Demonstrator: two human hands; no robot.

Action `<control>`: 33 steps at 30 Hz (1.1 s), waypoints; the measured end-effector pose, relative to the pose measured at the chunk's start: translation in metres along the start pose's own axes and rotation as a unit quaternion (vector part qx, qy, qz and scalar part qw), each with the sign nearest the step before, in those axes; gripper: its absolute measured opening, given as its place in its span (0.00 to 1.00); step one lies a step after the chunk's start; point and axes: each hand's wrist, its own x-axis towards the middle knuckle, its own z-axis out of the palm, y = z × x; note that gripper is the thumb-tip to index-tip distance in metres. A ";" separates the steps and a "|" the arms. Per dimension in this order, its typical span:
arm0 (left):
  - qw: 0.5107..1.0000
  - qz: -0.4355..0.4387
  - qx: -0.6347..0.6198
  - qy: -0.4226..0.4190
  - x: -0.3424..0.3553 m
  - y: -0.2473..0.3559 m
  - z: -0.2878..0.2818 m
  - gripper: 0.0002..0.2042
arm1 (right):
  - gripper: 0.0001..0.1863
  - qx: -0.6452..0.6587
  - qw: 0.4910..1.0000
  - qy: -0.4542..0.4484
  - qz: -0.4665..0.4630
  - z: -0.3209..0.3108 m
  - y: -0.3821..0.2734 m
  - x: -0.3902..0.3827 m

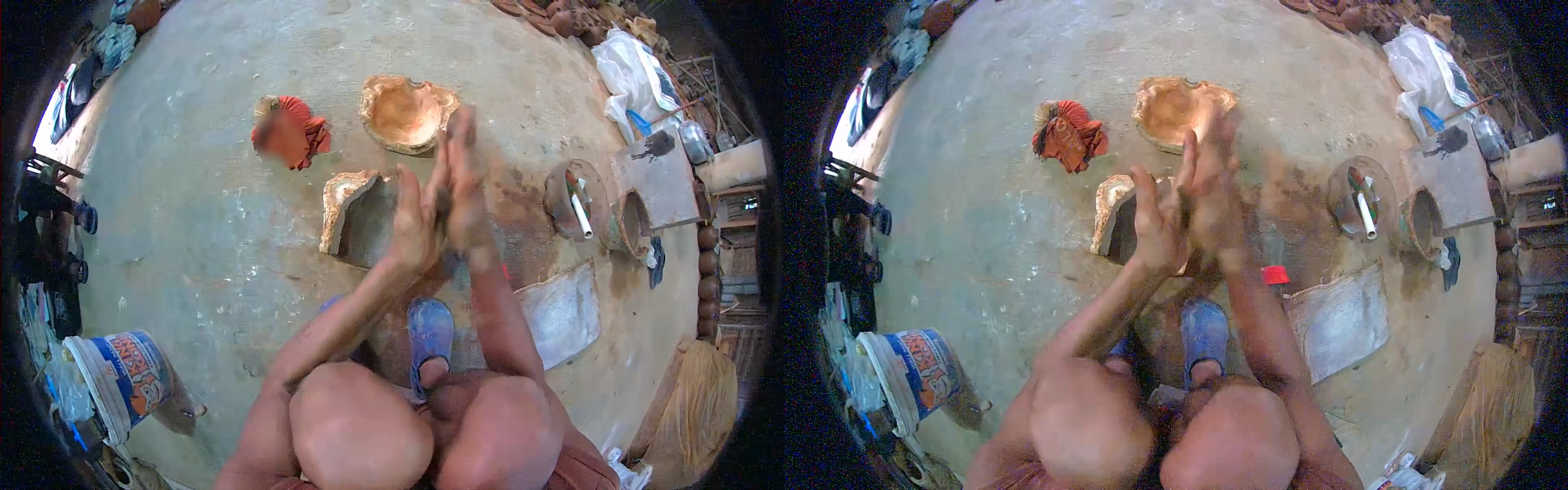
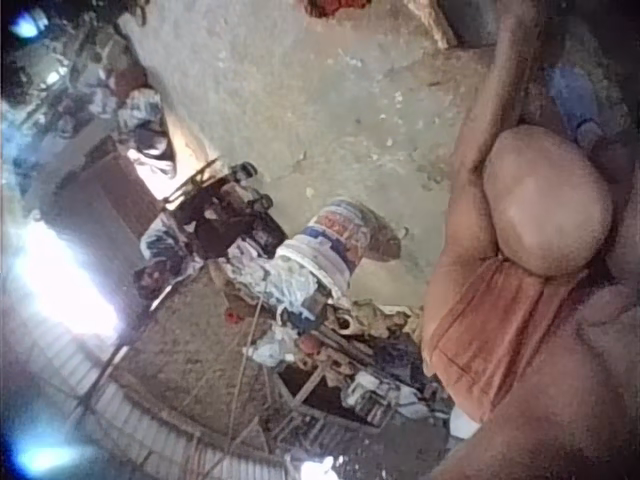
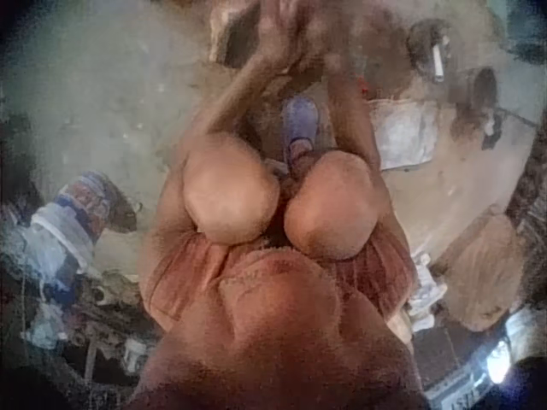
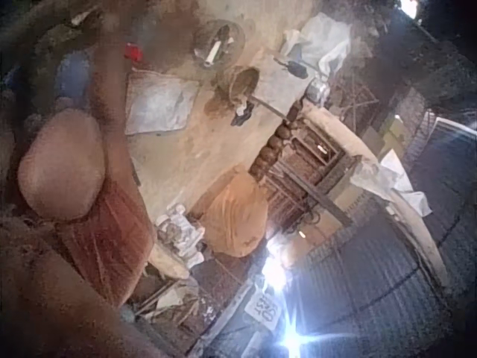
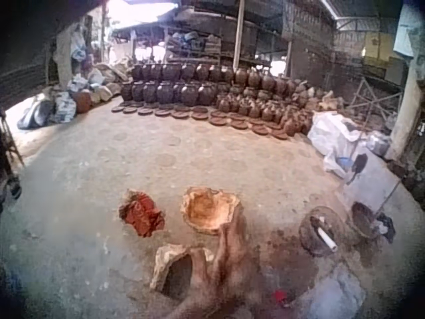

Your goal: The person assembles a ceramic vessel by hand, joining clay sections together, smoothing the seams with a red tool, and shaping additional clay components by hand on a floor workspace.

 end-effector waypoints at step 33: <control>0.992 0.039 -0.123 0.004 0.017 -0.002 -0.031 0.43 | 0.55 0.222 0.948 0.091 0.210 0.029 0.042 0.015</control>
